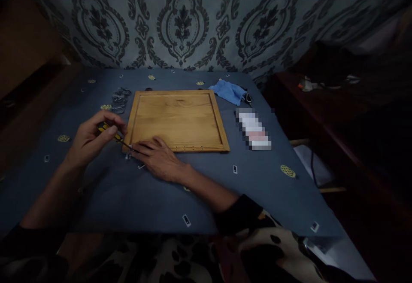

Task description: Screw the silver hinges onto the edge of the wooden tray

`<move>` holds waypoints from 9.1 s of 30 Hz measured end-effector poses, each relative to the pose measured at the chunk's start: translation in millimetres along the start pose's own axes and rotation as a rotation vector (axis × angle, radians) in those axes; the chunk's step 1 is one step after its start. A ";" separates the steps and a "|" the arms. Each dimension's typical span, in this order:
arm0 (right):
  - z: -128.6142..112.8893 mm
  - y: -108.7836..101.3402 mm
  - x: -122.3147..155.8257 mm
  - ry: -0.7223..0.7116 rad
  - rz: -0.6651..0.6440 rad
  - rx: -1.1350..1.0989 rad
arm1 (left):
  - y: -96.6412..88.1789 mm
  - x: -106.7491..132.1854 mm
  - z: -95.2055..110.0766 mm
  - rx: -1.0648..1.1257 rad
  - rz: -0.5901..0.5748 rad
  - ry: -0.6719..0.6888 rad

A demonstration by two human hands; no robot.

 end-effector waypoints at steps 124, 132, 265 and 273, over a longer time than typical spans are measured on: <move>1.6 0.6 -0.9 0.008 -0.025 -0.029 | -3.2 6.5 14.1 -0.247 0.009 -0.059; 2.6 2.8 -0.9 -0.004 -0.012 -0.032 | -5.1 8.1 10.4 -0.192 0.013 -0.060; 2.6 -60.6 -46.4 0.082 0.424 -0.834 | 9.3 69.1 -58.9 -0.384 -0.317 -0.073; -0.8 -73.3 -51.4 0.036 0.318 -0.762 | 9.5 69.7 -63.4 -0.392 -0.303 -0.087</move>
Point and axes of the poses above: each hand's wrist, its own x-axis away from the middle knuckle, its own y-axis out of the palm, z = x × y, the point moved 4 cm from there along -x, towards the middle knuckle, and after that the axes turned 5 degrees about y, right-handed, at the moved point
